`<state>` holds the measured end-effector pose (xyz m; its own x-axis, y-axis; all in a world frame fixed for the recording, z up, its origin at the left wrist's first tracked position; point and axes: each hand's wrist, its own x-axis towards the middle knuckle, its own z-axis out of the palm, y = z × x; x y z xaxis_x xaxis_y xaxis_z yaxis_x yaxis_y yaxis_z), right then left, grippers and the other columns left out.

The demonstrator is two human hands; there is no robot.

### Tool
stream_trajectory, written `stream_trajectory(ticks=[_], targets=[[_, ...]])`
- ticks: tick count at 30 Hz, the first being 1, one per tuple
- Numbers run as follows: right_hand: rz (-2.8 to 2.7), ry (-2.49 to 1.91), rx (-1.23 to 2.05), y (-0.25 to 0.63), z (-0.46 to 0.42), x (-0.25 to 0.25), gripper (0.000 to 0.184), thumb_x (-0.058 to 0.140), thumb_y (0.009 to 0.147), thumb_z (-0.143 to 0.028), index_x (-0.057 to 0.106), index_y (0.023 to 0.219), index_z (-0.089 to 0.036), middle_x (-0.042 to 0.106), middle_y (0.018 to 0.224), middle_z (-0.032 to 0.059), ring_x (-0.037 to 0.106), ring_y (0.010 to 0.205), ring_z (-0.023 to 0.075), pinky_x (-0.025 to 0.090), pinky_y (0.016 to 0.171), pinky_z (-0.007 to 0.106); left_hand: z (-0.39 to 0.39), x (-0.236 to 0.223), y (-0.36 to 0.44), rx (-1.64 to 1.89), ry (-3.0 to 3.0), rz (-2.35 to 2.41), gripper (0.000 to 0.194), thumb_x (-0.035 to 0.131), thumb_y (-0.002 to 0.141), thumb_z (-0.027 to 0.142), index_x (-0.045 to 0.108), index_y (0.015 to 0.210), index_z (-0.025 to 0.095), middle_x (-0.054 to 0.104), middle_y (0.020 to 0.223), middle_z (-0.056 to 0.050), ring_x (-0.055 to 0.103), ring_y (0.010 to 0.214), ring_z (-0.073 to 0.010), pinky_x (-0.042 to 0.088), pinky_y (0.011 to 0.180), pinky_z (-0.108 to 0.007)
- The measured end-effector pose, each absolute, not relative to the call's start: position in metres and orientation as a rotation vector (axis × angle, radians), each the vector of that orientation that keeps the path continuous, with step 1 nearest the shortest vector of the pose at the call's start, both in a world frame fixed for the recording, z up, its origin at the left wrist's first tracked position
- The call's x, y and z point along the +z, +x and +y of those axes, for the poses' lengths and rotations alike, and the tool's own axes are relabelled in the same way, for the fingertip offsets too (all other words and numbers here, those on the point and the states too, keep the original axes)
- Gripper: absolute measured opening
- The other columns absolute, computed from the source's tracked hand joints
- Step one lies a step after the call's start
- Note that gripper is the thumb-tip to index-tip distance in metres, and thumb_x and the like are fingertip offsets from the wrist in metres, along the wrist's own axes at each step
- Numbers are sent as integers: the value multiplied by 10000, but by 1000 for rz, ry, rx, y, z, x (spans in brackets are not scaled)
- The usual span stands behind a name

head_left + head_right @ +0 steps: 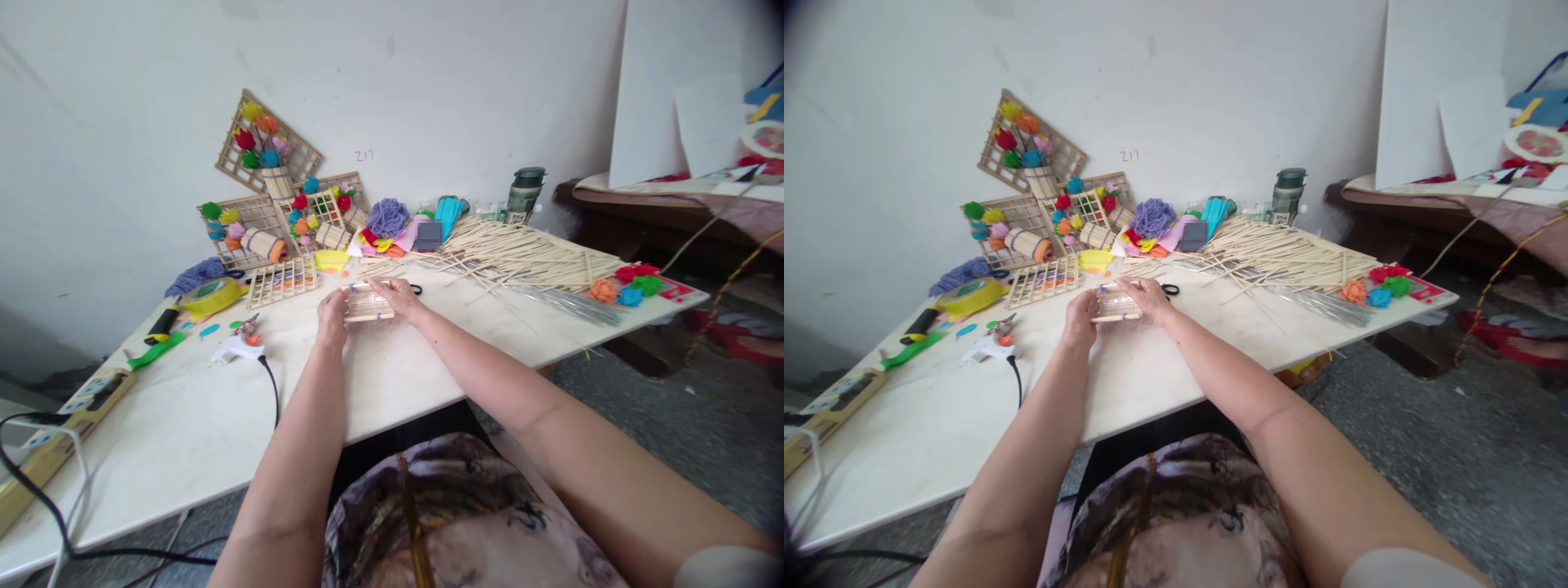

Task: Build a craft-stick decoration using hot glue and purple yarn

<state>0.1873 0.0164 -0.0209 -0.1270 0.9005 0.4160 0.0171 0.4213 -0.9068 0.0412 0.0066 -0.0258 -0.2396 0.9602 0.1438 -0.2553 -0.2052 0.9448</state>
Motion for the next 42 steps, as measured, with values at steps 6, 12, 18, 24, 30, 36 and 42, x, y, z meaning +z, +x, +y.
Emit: stream_trajectory(ticks=[6, 12, 18, 24, 30, 36, 42], targets=[[-1532, -886, 909, 188, 19, -23, 394, 573, 768, -466, 723, 966, -161, 709, 996, 36, 622, 1022, 224, 449, 908, 316, 3, -26, 40, 1642, 1061, 1023, 237, 667, 552, 336, 503, 553, 166, 401, 492, 57, 375, 450, -74, 257, 456, -220], [-1538, -883, 901, 189, 20, -25, 388, 570, 768, -472, 726, 962, -175, 710, 989, 31, 625, 1017, 226, 454, 907, 332, 1, -24, 42, 1629, 1055, 1044, 236, 679, 542, 342, 532, 565, 159, 420, 500, 54, 369, 457, -70, 244, 456, -218], [-1543, -889, 920, 188, 22, -27, 426, 565, 761, -499, 721, 983, -171, 708, 989, 35, 628, 998, 225, 462, 892, 337, -2, -22, 42, 1613, 1054, 1065, 217, 671, 536, 331, 561, 595, 153, 452, 512, 46, 403, 468, -82, 276, 460, -222], [-1505, -882, 950, 188, 24, -29, 435, 576, 744, -511, 722, 967, -168, 709, 972, 36, 627, 983, 216, 462, 882, 322, -3, -20, 43, 1580, 1064, 1076, 232, 679, 537, 330, 587, 643, 145, 473, 540, 40, 412, 482, -80, 281, 461, -213], [-1429, -850, 1017, 187, 23, -27, 447, 579, 733, -517, 722, 915, -134, 712, 839, 41, 645, 858, 205, 489, 790, 308, -3, -20, 44, 1550, 1049, 1061, 244, 653, 550, 367, 582, 649, 155, 479, 553, 34, 429, 492, -89, 274, 447, -209], [-1469, -862, 963, 188, 23, -26, 417, 571, 749, -497, 723, 919, -148, 715, 890, 30, 641, 906, 204, 480, 824, 302, -4, -19, 43, 1543, 1074, 1044, 258, 689, 529, 348, 597, 669, 152, 464, 537, 45, 404, 459, -76, 266, 434, -208], [-1507, -904, 910, 189, 23, -25, 404, 559, 766, -484, 723, 951, -164, 711, 971, 27, 628, 992, 207, 461, 885, 304, -5, -18, 45, 1540, 1062, 1042, 291, 704, 518, 358, 620, 699, 146, 498, 547, 41, 432, 463, -81, 293, 441, -208]])
